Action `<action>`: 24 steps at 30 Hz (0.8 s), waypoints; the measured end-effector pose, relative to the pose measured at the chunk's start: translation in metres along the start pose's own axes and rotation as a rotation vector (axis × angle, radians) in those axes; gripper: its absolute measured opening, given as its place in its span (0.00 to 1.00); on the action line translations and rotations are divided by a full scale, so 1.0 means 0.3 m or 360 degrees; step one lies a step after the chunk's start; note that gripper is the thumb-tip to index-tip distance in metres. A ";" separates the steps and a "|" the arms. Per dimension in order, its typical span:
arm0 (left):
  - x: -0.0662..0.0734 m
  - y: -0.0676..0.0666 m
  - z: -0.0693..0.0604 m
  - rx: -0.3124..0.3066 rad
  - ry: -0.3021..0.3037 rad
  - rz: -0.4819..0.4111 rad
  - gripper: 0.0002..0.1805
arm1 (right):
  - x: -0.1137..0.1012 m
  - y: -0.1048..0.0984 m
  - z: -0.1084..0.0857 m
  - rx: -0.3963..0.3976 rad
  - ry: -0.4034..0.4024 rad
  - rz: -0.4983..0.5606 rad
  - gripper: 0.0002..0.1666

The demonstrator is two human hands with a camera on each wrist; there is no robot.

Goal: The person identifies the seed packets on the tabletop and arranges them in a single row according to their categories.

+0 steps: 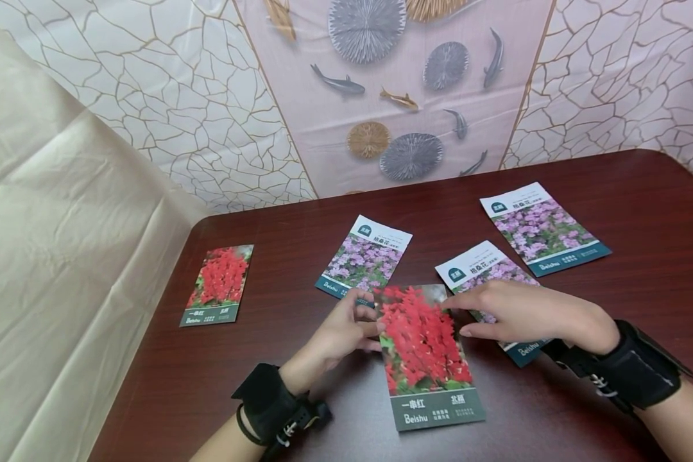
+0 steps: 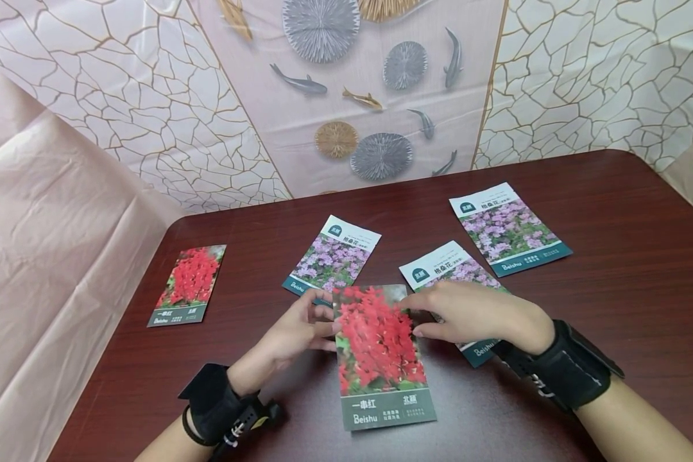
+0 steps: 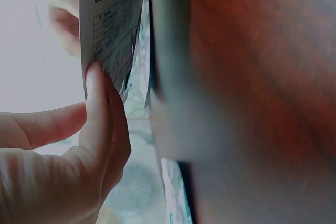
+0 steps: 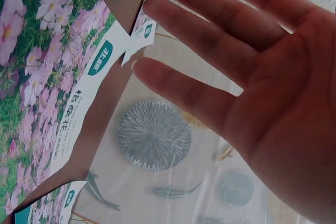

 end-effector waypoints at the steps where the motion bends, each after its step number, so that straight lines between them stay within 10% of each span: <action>1: 0.005 -0.009 -0.003 0.0003 0.0006 0.0009 0.19 | 0.001 -0.007 -0.001 0.0023 0.0002 -0.0003 0.24; 24: 0.048 -0.337 -0.047 0.0364 0.0076 0.0192 0.20 | 0.059 -0.131 -0.055 0.0286 0.0085 0.0015 0.23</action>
Point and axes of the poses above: each hand's wrist, its own z-axis towards the middle knuckle, its own y-axis out of the palm, x = y × z, the point moved 9 cm from there along z, towards the middle knuckle, and after that the axes turned 10 degrees about z, right-handed, at the moved point
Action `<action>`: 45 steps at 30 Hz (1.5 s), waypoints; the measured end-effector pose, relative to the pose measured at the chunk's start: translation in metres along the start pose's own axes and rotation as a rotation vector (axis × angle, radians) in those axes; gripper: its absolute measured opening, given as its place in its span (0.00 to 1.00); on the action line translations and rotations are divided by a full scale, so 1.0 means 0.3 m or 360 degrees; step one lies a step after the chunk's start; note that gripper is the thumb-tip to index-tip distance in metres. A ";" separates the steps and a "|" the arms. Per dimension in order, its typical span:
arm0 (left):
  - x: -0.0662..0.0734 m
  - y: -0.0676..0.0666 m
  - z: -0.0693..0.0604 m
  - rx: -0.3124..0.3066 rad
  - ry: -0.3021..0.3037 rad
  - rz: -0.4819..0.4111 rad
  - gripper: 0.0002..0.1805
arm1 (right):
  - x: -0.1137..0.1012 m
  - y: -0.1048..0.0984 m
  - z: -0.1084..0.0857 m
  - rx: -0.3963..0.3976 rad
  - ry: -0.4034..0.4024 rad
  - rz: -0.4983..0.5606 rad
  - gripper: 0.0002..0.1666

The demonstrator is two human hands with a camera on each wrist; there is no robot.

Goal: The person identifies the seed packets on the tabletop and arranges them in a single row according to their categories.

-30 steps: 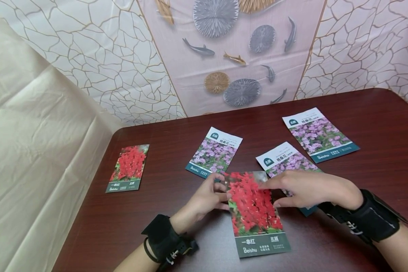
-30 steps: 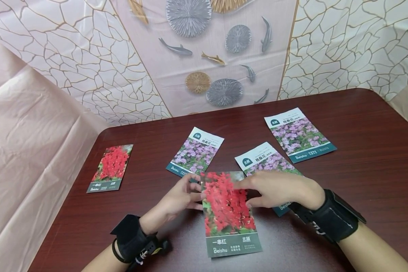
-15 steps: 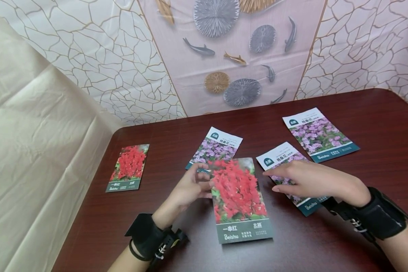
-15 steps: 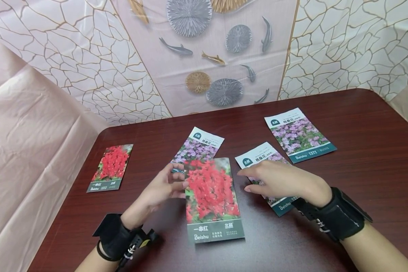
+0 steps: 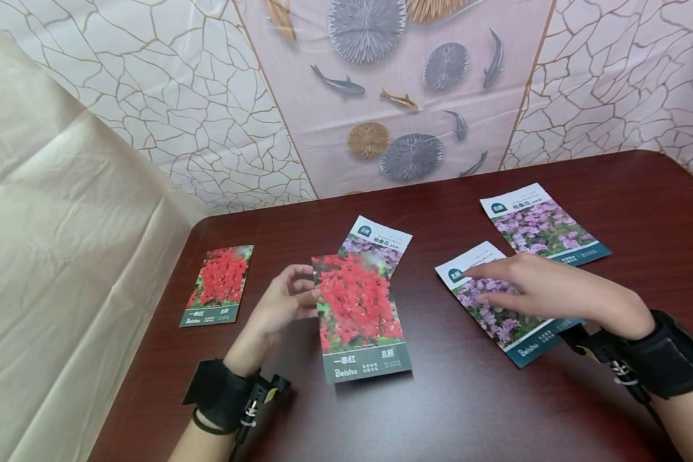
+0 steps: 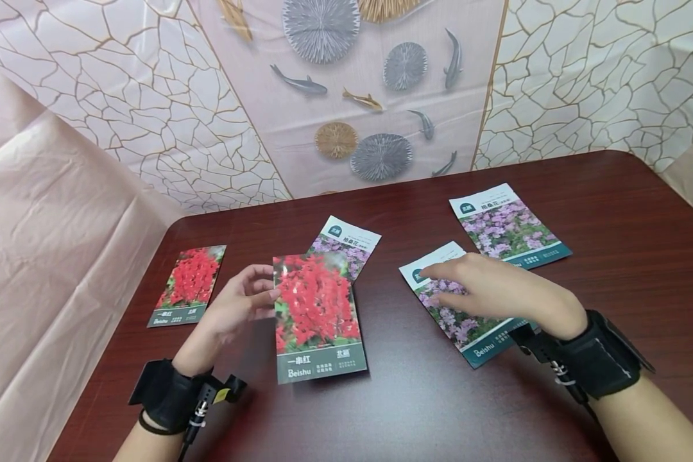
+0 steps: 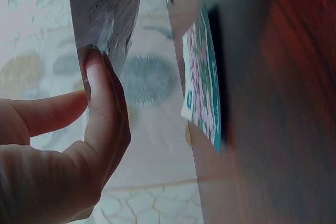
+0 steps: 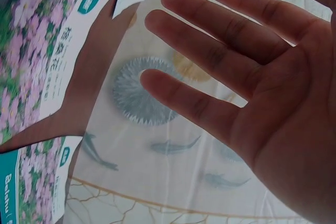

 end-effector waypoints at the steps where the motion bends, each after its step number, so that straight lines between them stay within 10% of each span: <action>1: -0.004 -0.015 0.002 0.0018 -0.0004 0.0002 0.20 | 0.008 -0.007 -0.002 0.0015 0.0012 -0.0003 0.22; 25: -0.116 -0.319 0.037 0.0356 -0.0187 0.0237 0.23 | 0.155 -0.081 -0.025 0.0166 0.0111 -0.0117 0.20; 45: -0.181 -0.379 0.079 0.0423 -0.0304 0.0110 0.26 | 0.197 -0.065 -0.029 0.0104 0.0254 -0.0141 0.20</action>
Point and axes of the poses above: each hand's wrist, its own z-axis towards the middle knuckle, its own y-axis out of the palm, x = y × z, the point moved 9 cm from there along z, towards the middle knuckle, and after that the axes turned 10 degrees about z, right-handed, at the moved point
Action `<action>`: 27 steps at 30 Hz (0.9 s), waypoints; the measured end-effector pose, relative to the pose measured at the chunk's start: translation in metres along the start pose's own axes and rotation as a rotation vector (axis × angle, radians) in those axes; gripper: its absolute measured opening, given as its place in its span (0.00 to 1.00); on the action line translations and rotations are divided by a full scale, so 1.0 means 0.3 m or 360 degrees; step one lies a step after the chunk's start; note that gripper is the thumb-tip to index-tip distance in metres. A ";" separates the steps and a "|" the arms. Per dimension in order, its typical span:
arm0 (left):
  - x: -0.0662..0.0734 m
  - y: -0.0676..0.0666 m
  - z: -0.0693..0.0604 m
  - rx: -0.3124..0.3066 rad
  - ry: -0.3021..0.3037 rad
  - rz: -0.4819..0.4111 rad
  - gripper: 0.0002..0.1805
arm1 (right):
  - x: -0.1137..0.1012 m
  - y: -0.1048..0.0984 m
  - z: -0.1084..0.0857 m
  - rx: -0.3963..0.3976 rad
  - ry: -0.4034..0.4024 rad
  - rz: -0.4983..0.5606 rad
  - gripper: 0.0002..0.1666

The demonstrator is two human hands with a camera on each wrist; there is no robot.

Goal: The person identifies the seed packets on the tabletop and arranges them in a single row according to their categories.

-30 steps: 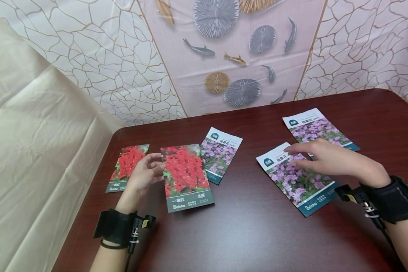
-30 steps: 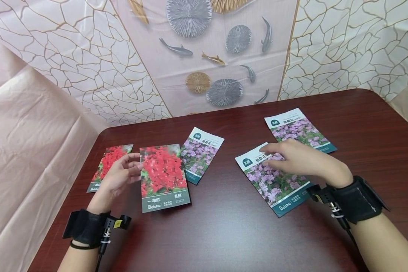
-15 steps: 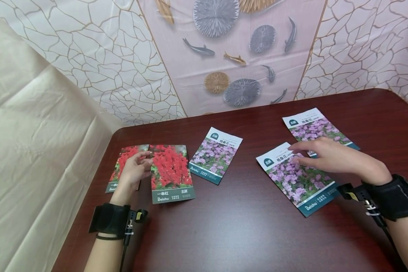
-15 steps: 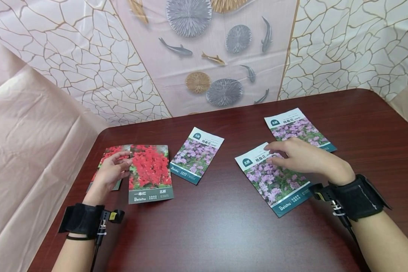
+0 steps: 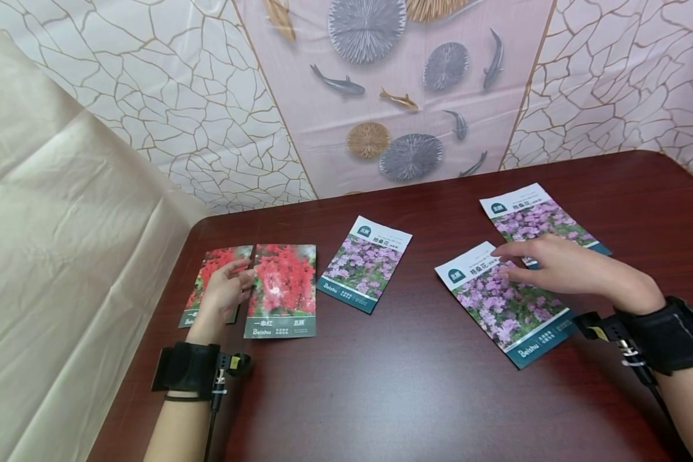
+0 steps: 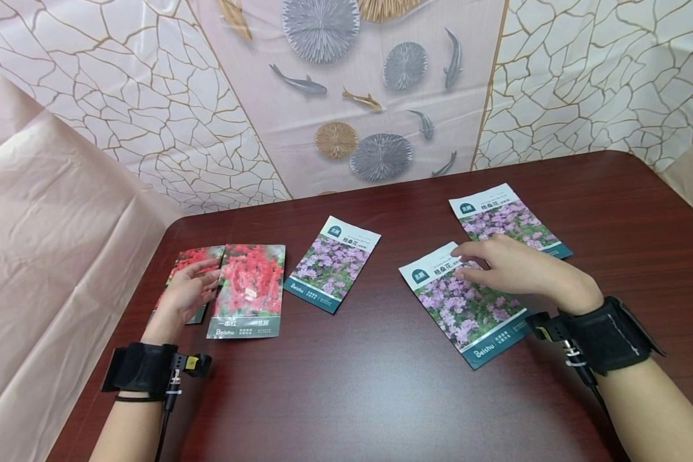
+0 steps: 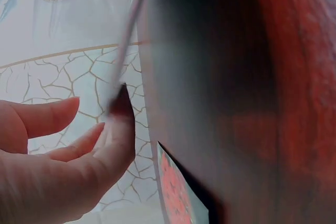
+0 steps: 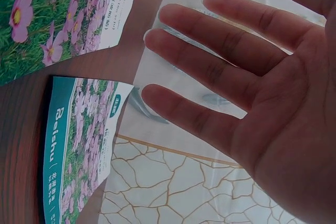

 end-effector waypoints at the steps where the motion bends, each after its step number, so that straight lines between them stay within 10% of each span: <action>1: -0.004 -0.002 0.000 0.0002 -0.0009 -0.0005 0.26 | 0.001 0.001 0.000 -0.0005 0.0006 0.0002 0.20; 16: 0.016 0.031 -0.023 0.0030 0.0123 0.0339 0.27 | 0.011 0.013 0.005 -0.0041 0.0018 0.0020 0.22; 27: 0.057 0.245 -0.167 -0.0330 0.0542 0.1171 0.32 | 0.009 0.019 0.007 -0.0061 0.0007 0.0052 0.22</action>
Point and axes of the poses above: each hand's wrist, its own z-axis towards the middle knuckle, its own y-axis out of the palm, x = y × z, the point moved 9 cm from there along z, towards the middle knuckle, and after that the axes turned 10 degrees about z, right-handed, at the moved point
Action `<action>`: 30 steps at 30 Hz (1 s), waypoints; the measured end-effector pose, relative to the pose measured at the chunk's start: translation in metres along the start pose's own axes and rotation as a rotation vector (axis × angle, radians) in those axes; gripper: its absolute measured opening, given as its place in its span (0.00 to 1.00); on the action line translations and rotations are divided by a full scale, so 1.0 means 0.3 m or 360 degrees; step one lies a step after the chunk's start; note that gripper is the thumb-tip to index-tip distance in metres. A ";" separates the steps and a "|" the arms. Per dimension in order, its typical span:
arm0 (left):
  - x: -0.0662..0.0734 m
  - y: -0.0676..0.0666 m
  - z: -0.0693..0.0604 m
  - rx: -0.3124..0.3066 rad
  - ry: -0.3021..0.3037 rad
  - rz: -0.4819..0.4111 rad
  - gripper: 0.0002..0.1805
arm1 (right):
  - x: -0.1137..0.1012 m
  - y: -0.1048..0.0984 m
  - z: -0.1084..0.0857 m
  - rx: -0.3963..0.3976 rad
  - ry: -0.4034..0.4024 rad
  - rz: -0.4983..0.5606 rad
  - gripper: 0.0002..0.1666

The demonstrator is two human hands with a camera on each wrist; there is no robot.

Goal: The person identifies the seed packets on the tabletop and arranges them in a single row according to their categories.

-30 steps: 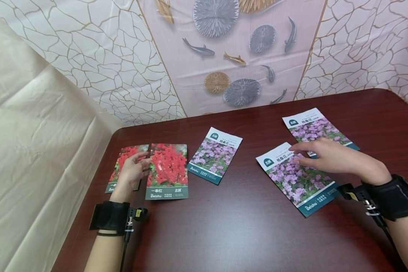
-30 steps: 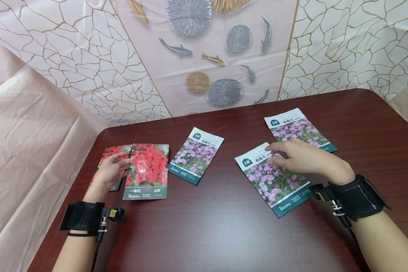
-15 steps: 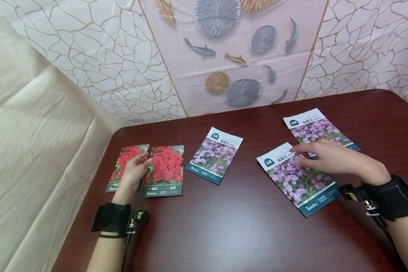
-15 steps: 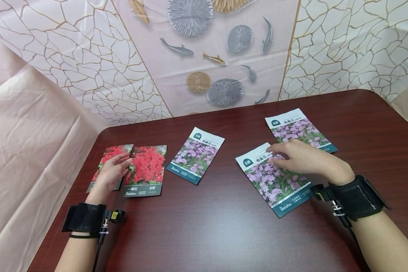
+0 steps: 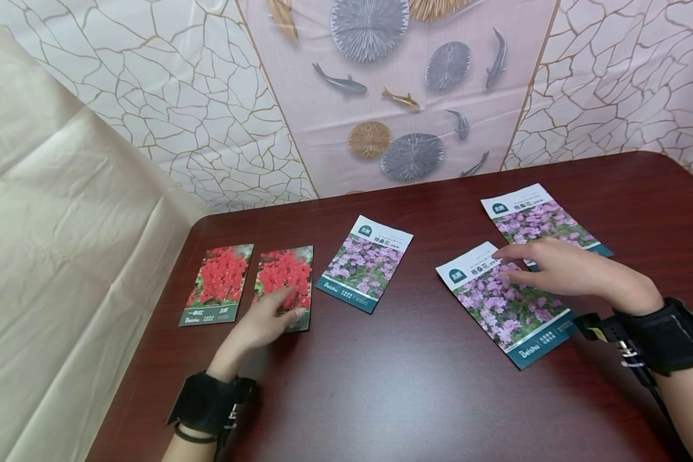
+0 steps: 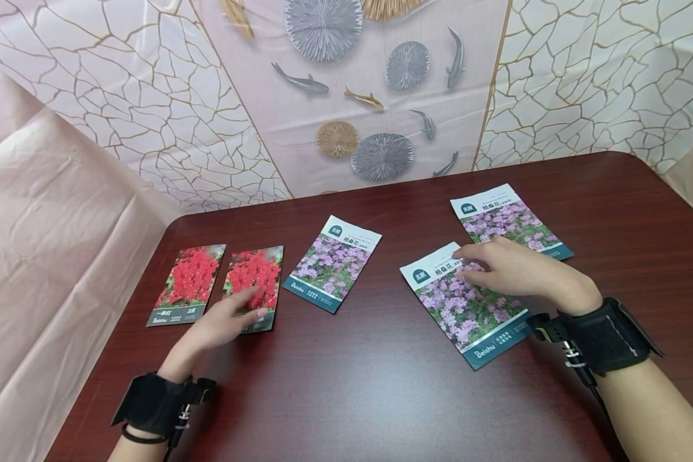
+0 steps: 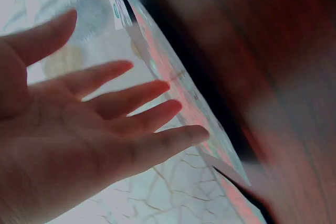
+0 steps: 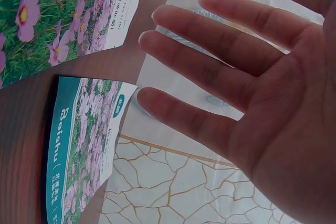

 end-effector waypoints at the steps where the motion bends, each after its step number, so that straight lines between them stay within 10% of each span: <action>1: 0.014 0.011 -0.008 -0.0019 0.0027 0.0043 0.32 | -0.001 0.000 0.001 0.0002 -0.0006 -0.0010 0.22; 9: 0.033 0.055 -0.022 -0.0108 -0.0027 0.0254 0.34 | 0.000 0.003 0.000 -0.0015 0.0013 0.0006 0.22; 30: 0.000 0.036 0.035 -0.0046 0.0012 0.0263 0.30 | -0.002 0.011 0.007 -0.0009 -0.0047 0.0000 0.22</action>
Point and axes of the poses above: each hand's wrist, its own z-axis towards the middle knuckle, its own y-axis out of the palm, x = y × z, the point moved 9 cm from there along z, towards the middle knuckle, and after that the axes turned 10 degrees about z, right-handed, at the moved point
